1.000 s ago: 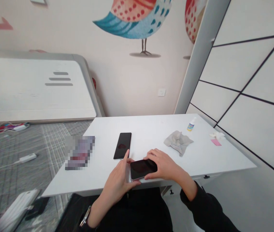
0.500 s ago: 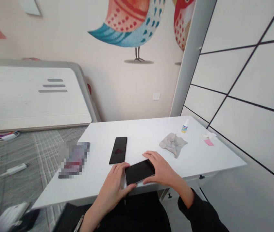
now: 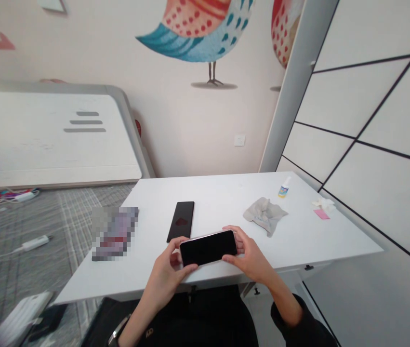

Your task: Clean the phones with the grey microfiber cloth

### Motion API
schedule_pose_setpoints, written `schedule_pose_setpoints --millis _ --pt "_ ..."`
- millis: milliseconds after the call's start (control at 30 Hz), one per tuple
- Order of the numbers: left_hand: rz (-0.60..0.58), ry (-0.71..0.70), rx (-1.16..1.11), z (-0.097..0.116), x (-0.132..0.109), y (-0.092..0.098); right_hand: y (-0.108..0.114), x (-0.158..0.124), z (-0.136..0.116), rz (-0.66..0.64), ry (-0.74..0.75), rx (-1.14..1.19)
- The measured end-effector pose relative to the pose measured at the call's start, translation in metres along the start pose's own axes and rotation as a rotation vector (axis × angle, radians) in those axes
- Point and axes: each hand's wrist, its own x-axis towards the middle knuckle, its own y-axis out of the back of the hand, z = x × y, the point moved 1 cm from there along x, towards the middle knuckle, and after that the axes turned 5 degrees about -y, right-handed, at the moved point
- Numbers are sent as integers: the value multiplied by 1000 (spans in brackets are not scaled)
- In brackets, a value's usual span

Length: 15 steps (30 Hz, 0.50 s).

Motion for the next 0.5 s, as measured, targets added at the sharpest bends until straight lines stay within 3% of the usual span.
schedule_pose_setpoints --millis 333,500 --pt "6 -64 81 2 3 1 -2 6 12 79 -99 138" --pt "-12 -123 259 11 6 5 17 27 15 94 -60 125"
